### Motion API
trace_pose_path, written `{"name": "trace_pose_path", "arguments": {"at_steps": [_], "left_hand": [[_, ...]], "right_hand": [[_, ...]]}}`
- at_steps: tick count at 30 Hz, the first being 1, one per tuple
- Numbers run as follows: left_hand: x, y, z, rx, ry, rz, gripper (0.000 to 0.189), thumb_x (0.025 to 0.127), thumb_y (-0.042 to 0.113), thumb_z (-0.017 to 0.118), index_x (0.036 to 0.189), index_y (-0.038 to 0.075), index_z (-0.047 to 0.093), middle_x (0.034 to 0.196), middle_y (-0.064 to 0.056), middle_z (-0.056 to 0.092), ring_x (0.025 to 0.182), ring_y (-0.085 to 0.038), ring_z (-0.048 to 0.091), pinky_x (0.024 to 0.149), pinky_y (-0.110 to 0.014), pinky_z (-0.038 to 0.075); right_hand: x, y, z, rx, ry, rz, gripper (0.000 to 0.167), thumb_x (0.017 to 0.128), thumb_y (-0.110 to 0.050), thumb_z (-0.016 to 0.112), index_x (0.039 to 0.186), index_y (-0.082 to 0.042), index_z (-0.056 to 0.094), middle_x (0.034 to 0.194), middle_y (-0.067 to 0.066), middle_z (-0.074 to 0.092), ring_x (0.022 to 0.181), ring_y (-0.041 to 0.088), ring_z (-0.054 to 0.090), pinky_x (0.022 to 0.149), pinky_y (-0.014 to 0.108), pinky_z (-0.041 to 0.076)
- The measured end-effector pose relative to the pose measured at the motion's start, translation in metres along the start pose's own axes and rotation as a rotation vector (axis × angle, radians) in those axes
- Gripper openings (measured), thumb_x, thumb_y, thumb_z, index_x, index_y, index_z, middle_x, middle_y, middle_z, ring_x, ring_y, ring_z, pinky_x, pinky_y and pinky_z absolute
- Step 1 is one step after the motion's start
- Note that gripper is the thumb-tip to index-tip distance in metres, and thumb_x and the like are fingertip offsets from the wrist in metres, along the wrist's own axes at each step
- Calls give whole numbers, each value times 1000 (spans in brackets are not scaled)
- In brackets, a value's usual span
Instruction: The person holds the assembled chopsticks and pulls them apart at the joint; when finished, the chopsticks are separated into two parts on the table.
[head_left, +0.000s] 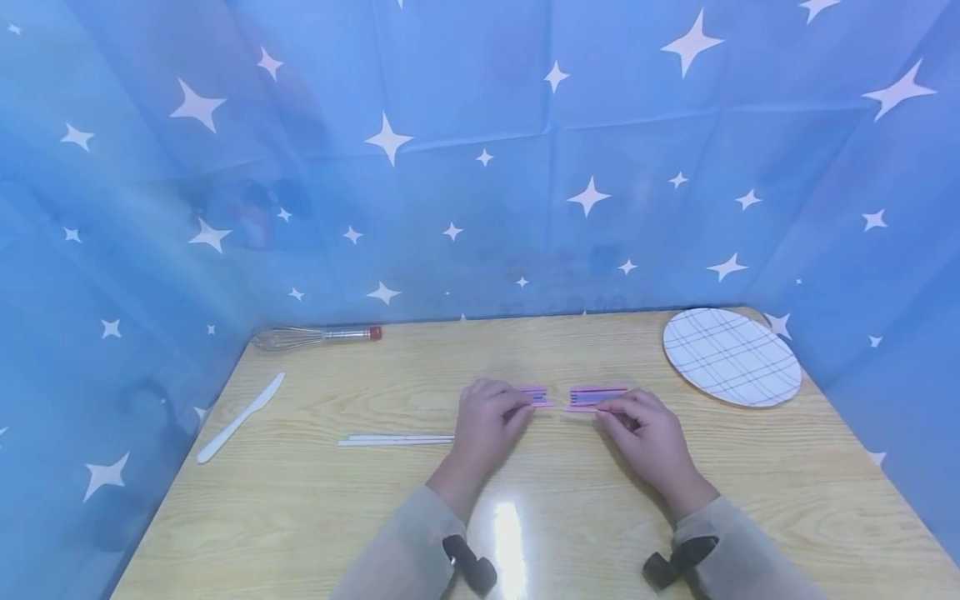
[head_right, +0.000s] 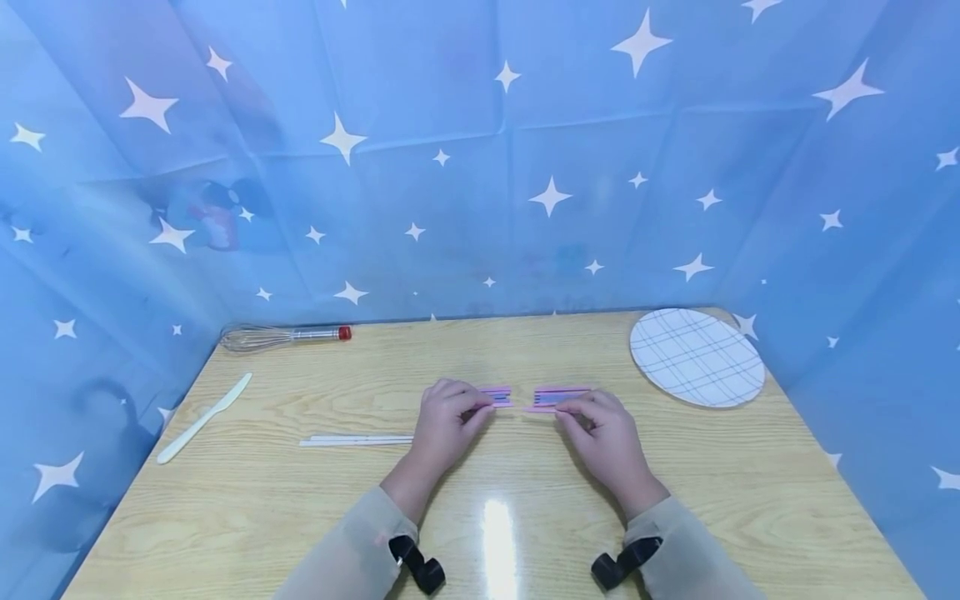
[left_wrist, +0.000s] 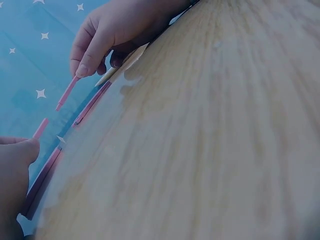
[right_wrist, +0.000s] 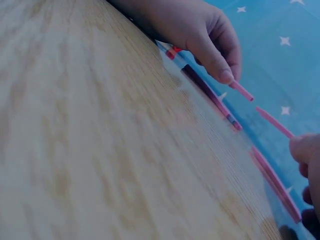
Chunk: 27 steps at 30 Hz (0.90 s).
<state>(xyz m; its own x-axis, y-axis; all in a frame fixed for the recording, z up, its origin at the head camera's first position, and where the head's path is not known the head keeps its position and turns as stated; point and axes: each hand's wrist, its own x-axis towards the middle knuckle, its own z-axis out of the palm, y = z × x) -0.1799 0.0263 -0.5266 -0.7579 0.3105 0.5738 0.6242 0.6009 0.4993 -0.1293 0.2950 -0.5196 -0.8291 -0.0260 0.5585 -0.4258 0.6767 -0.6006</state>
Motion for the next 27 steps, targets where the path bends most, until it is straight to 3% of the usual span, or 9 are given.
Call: {"name": "trace_pose_path", "arguments": {"at_steps": [7, 11, 21, 27], "left_hand": [[0, 1, -1, 30, -35, -50, 10, 94, 29, 84, 102, 23, 84, 102, 12, 75, 102, -10, 61, 103, -42, 46], [1, 1, -2, 50, -28, -35, 9, 92, 28, 87, 99, 23, 85, 101, 10, 76, 100, -12, 61, 100, -42, 47], [0, 1, -1, 84, -40, -55, 6, 92, 25, 85, 98, 25, 85, 102, 10, 75, 103, -12, 61, 97, -41, 47], [0, 0, 2, 71, -37, -68, 9, 91, 22, 88, 99, 22, 85, 102, 7, 75, 103, -16, 62, 97, -42, 47]], "right_hand": [[3, 4, -3, -41, -11, -88, 16, 84, 1, 87, 96, -10, 82, 94, -3, 73, 92, 18, 56, 81, 29, 41], [5, 10, -5, -56, -22, -120, 18, 83, 1, 89, 95, -11, 82, 98, 1, 73, 102, 25, 57, 90, 39, 41], [6, 15, -7, -56, -27, -125, 18, 80, 3, 89, 92, -9, 81, 98, 10, 72, 101, 36, 57, 91, 48, 37], [6, 19, -6, -89, -6, -104, 19, 78, 4, 90, 92, -7, 81, 95, 12, 72, 98, 35, 59, 93, 51, 36]]}}
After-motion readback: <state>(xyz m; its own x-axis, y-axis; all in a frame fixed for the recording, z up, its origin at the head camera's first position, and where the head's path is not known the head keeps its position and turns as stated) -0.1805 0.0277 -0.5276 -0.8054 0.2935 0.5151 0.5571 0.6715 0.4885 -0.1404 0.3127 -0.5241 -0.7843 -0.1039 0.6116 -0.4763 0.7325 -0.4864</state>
